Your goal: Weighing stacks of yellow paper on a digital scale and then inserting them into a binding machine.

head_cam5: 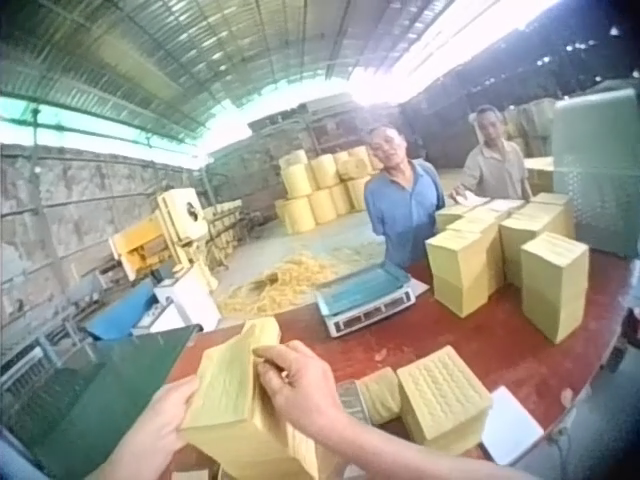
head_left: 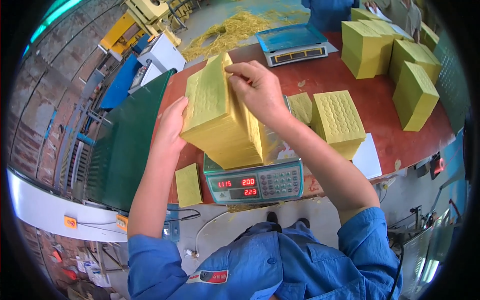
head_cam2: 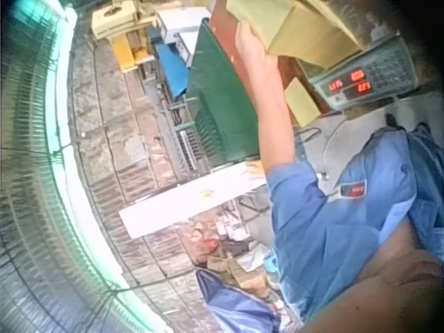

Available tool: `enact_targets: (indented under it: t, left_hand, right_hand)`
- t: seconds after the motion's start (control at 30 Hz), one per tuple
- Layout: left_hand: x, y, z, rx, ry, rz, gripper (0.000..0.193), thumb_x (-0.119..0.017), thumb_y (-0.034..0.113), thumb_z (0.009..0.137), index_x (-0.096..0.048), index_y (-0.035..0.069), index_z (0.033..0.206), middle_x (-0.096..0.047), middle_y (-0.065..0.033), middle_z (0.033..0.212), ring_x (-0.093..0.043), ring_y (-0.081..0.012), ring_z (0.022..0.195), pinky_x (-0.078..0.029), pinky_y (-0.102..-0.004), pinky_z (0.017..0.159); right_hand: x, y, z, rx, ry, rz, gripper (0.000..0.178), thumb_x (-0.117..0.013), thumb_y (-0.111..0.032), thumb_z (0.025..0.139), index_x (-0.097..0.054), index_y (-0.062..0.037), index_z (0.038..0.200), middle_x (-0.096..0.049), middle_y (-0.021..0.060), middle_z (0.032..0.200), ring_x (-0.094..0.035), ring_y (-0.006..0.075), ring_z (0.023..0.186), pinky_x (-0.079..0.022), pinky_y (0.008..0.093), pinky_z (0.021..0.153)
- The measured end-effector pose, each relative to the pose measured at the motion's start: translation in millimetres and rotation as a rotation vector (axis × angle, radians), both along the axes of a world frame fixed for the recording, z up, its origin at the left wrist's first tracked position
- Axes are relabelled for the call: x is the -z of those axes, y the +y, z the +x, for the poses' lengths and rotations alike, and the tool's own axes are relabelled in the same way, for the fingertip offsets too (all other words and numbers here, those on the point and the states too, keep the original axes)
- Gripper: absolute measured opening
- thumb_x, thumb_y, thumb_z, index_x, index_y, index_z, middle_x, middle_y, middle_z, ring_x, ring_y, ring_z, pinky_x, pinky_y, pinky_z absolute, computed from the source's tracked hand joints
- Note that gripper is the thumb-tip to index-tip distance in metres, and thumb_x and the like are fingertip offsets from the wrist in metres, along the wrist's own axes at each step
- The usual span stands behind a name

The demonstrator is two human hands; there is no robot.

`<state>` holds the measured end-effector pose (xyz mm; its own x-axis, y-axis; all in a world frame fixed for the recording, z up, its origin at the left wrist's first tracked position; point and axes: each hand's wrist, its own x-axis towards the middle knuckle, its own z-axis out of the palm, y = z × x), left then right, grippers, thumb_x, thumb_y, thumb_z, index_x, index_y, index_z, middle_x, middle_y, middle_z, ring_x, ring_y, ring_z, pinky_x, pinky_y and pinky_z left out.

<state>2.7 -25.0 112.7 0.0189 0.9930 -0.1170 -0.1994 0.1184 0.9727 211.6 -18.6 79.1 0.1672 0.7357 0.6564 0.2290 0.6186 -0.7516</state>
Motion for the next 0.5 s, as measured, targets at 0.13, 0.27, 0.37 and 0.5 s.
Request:
enact_targets:
  t: [0.13,0.27,0.37,0.5]
  left_hand:
    - [1,2,1,0.025,-0.006,0.016,0.032,-0.043,0.019,0.103,-0.058,-0.004,0.12,-0.066,-0.014,0.113,-0.067,-0.021,0.1,-0.055,-0.0358,0.086]
    - [-3,-7,12,-0.029,-0.044,0.027,0.032,-0.041,0.02,0.103,-0.059,-0.001,0.119,-0.066,-0.0129,0.112,-0.066,-0.0207,0.1,-0.055,-0.0373,0.085]
    - [7,-2,-8,0.043,-0.15,0.063,0.033,-0.048,0.023,0.102,-0.06,-0.002,0.119,-0.067,-0.0129,0.114,-0.067,-0.0206,0.099,-0.055,-0.036,0.085]
    - [9,-9,-7,-0.018,-0.186,0.052,0.032,-0.05,0.026,0.101,-0.062,0.0,0.117,-0.066,-0.012,0.115,-0.065,-0.0197,0.103,-0.053,-0.0361,0.088]
  right_hand:
    - [-15,8,-4,-0.016,0.065,0.02,0.023,-0.065,-0.021,0.089,-0.071,-0.0008,0.096,-0.066,0.0171,0.084,-0.065,0.0272,0.077,-0.051,0.0364,0.073]
    - [-31,17,2,-0.131,0.028,-0.269,0.038,-0.072,-0.031,0.085,-0.07,0.005,0.096,-0.07,0.0133,0.08,-0.063,0.0182,0.071,-0.051,0.0321,0.069]
    - [-51,3,-13,-0.221,-0.04,-0.354,0.037,-0.072,-0.026,0.084,-0.067,0.0074,0.1,-0.066,0.006,0.081,-0.054,0.0095,0.067,-0.043,0.0248,0.061]
    - [-48,5,-4,-0.218,-0.075,-0.363,0.026,-0.068,-0.015,0.085,-0.066,0.0076,0.098,-0.065,0.0061,0.079,-0.058,0.0111,0.066,-0.045,0.0251,0.06]
